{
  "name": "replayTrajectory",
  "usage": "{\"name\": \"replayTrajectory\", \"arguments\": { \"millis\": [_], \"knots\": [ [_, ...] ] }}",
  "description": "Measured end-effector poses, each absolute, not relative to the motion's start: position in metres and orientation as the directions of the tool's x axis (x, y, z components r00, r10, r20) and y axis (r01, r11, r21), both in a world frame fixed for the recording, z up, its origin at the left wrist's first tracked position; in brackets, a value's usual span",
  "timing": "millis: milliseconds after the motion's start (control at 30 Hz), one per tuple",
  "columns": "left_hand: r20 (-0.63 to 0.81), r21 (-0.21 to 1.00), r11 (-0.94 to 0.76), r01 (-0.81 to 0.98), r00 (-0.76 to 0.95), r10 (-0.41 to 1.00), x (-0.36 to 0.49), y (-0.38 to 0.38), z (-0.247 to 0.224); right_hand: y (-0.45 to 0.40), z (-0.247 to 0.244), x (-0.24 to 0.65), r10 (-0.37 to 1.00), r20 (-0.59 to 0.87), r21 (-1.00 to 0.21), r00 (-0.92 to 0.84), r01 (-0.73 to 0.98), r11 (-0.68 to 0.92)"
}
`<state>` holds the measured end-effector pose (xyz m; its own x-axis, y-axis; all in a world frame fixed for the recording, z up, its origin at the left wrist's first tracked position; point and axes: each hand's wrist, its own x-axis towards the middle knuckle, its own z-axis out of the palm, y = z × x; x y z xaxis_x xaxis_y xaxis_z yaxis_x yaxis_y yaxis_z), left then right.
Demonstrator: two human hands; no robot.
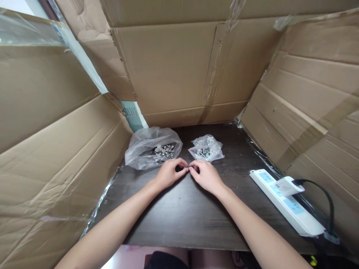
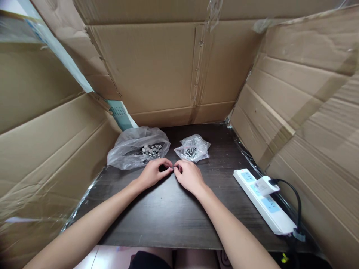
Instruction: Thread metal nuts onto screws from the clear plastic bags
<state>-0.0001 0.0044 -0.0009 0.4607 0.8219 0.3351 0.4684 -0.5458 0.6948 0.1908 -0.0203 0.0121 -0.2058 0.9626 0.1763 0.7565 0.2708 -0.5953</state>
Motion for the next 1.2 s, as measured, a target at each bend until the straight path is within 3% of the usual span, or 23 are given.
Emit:
{"name": "replayTrajectory", "arguments": {
  "millis": [133, 267, 1000, 1200],
  "knots": [
    [0.370, 0.570, -0.613, 0.548, 0.495, 0.786, -0.004, 0.006, -0.001, -0.020, 0.011, 0.190, 0.960, 0.190, -0.587, -0.203, 0.761, 0.277],
    [0.373, 0.532, -0.646, 0.547, 0.534, 0.759, -0.007, 0.005, 0.001, -0.020, 0.010, 0.190, 0.957, 0.210, -0.605, -0.201, 0.742, 0.289],
    [0.477, 0.559, -0.686, 0.465, 0.497, 0.725, -0.009, 0.001, 0.009, -0.024, 0.010, 0.191, 0.919, 0.353, -0.691, -0.174, 0.614, 0.382],
    [0.468, 0.686, -0.600, 0.412, 0.382, 0.797, -0.008, -0.002, 0.017, -0.027, 0.020, 0.189, 0.903, 0.402, -0.702, -0.151, 0.582, 0.410]
  ]
}}
